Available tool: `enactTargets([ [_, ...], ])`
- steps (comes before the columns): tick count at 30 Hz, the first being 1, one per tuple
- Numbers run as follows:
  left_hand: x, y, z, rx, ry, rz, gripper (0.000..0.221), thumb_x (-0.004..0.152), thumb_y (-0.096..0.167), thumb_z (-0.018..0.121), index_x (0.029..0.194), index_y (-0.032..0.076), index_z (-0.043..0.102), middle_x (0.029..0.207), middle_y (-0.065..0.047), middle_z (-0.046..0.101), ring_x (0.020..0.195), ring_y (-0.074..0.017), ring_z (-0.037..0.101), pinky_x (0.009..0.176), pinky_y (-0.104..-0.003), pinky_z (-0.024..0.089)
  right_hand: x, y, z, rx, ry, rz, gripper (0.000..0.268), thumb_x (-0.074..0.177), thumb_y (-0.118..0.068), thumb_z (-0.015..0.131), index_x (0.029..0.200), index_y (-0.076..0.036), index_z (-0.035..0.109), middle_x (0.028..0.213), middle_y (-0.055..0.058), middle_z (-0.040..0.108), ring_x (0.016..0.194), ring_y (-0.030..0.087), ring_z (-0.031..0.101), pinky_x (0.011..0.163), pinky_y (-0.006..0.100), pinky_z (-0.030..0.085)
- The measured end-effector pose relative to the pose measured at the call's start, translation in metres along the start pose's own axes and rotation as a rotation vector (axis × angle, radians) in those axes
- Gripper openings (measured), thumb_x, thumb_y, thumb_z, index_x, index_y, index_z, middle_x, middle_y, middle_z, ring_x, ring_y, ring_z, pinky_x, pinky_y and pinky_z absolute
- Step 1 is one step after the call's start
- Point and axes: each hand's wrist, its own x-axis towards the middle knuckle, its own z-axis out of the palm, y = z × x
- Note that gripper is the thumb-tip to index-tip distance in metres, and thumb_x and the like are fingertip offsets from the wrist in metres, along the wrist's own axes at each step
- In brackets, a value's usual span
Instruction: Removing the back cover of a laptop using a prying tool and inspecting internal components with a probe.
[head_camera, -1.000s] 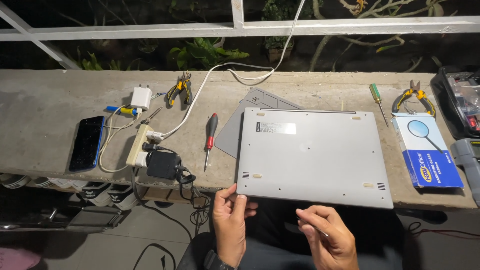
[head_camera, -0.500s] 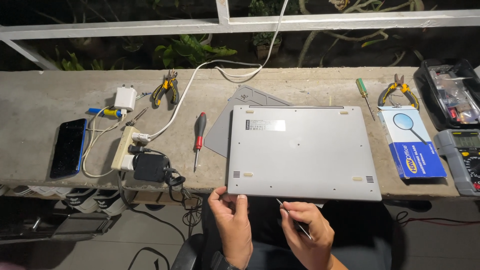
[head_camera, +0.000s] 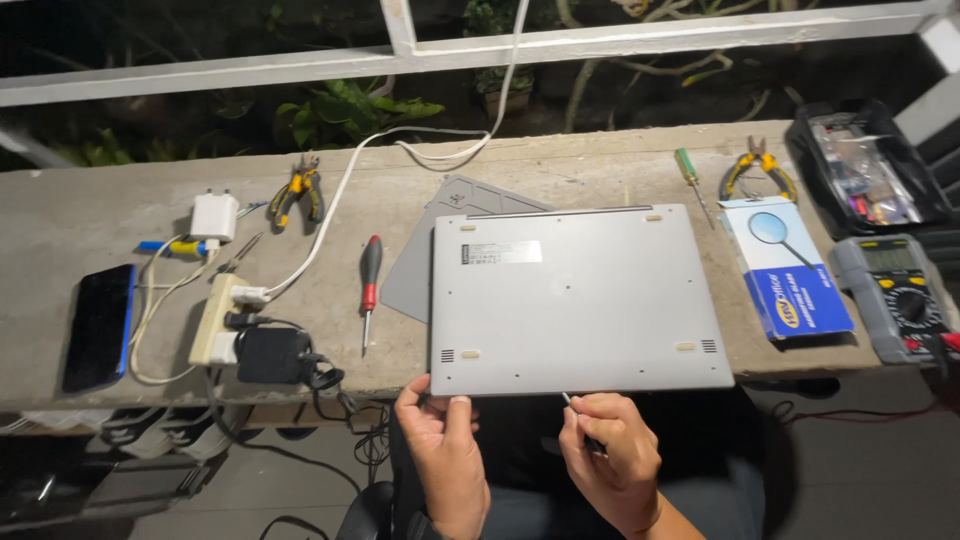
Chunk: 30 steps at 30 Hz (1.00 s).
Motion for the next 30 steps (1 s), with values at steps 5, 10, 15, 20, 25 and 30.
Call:
enactTargets([
  [5, 0.005, -0.005, -0.003, 0.002, -0.008, 0.006, 0.046, 0.101, -0.001, 0.067, 0.144, 0.011, 0.055, 0.108, -0.014, 0.071, 0.082, -0.0206, 0.064, 0.074, -0.034, 0.053, 0.004, 0.002, -0.023, -0.012, 0.004, 0.042, 0.027, 0.094, 0.010, 0.081, 0.098, -0.007, 0.060, 0.101, 0.018, 0.076, 0.081, 0.024, 0.081, 0.070, 0.027, 0.069],
  [10, 0.007, -0.003, -0.003, -0.013, -0.014, -0.043, 0.049, 0.100, -0.003, 0.063, 0.145, 0.013, 0.051, 0.112, -0.014, 0.070, 0.084, -0.0213, 0.064, 0.078, -0.035, 0.050, 0.003, 0.017, -0.047, -0.112, 0.048, 0.083, 0.027, 0.093, 0.008, 0.083, 0.097, -0.006, 0.061, 0.100, 0.019, 0.077, 0.083, 0.025, 0.082, 0.071, 0.028, 0.069],
  [15, 0.016, -0.022, -0.010, 0.006, 0.002, 0.063, 0.049, 0.101, 0.001, 0.068, 0.145, 0.012, 0.051, 0.098, -0.012, 0.067, 0.074, -0.0195, 0.065, 0.069, -0.032, 0.051, 0.017, 0.013, -0.064, -0.117, 0.018, 0.103, 0.024, 0.096, 0.006, 0.082, 0.096, -0.006, 0.061, 0.100, 0.018, 0.078, 0.083, 0.026, 0.081, 0.075, 0.030, 0.069],
  [20, 0.013, -0.011, -0.004, 0.060, 0.024, 0.053, 0.047, 0.102, 0.002, 0.070, 0.144, 0.011, 0.051, 0.107, -0.017, 0.070, 0.075, -0.0230, 0.064, 0.066, -0.033, 0.051, 0.012, 0.025, -0.079, -0.115, 0.015, 0.127, 0.025, 0.095, 0.006, 0.083, 0.097, -0.007, 0.062, 0.101, 0.017, 0.079, 0.085, 0.026, 0.082, 0.077, 0.030, 0.070],
  [25, 0.022, -0.026, -0.005, 0.023, 0.052, 0.141, 0.051, 0.092, -0.001, 0.070, 0.140, 0.009, 0.055, 0.091, -0.019, 0.069, 0.064, -0.0197, 0.059, 0.058, -0.031, 0.050, 0.017, 0.039, -0.107, -0.193, 0.068, 0.172, 0.022, 0.097, 0.005, 0.082, 0.098, -0.006, 0.063, 0.102, 0.017, 0.080, 0.090, 0.029, 0.082, 0.086, 0.035, 0.069],
  [30, 0.057, -0.057, -0.026, 0.147, 0.038, 0.148, 0.063, 0.093, -0.001, 0.064, 0.152, 0.007, 0.044, 0.106, -0.035, 0.073, 0.059, -0.0277, 0.063, 0.048, -0.037, 0.050, 0.019, 0.047, -0.123, -0.244, 0.083, 0.161, 0.025, 0.096, 0.004, 0.083, 0.095, -0.008, 0.061, 0.101, 0.015, 0.080, 0.089, 0.028, 0.082, 0.086, 0.036, 0.070],
])
